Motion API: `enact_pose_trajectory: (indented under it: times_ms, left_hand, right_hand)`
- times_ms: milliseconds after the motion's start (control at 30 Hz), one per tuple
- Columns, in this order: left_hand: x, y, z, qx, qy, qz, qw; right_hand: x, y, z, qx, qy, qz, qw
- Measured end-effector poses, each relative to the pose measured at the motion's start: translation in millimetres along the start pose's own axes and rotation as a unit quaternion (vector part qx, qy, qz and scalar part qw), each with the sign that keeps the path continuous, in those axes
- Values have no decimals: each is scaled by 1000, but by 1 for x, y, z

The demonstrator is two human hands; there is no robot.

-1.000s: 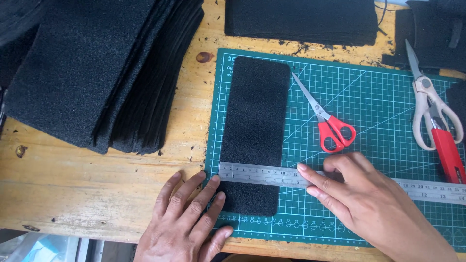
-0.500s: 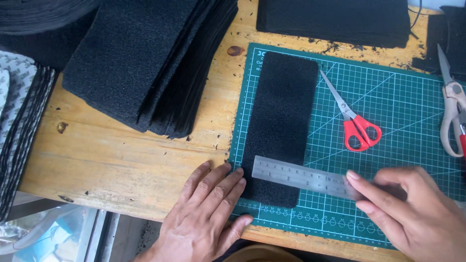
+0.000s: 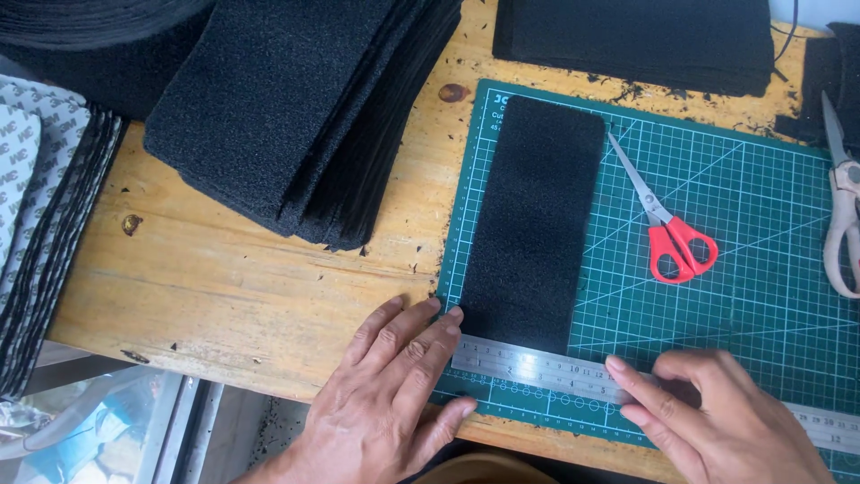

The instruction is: The person measures a black foam sheet on a green cutting mat using a metal ruler, then uses a red utility knife to cut along the ruler's edge. After the cut, the person uses scissors to trim the foam piece further.

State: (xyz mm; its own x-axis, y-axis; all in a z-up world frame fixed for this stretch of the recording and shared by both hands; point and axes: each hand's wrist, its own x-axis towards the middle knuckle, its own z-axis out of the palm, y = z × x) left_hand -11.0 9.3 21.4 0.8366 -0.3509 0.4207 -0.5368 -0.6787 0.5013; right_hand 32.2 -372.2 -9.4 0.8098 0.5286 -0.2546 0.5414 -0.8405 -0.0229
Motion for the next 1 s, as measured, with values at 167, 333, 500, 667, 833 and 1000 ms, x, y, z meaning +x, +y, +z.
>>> enact_pose_trajectory:
  times_ms: [167, 333, 500, 667, 833, 1000]
  left_hand:
    - [5, 2, -3, 18, 5, 14, 1000]
    - [6, 2, -3, 27, 19, 18, 999]
    - [6, 3, -3, 23, 29, 17, 999]
    - [4, 1, 1, 24, 22, 17, 999]
    - [4, -1, 4, 21, 23, 19, 999]
    - [4, -1, 6, 41, 17, 25, 999]
  right_hand:
    - [4, -7, -9, -9, 12, -17, 1000]
    - [6, -9, -12, -24, -11, -22, 999]
    - [5, -3, -7, -68, -80, -18, 994]
    - [9, -1, -9, -88, -129, -24, 987]
    - [12, -9, -24, -68, -38, -94, 992]
    - [15, -17, -35, -7, -12, -93, 996]
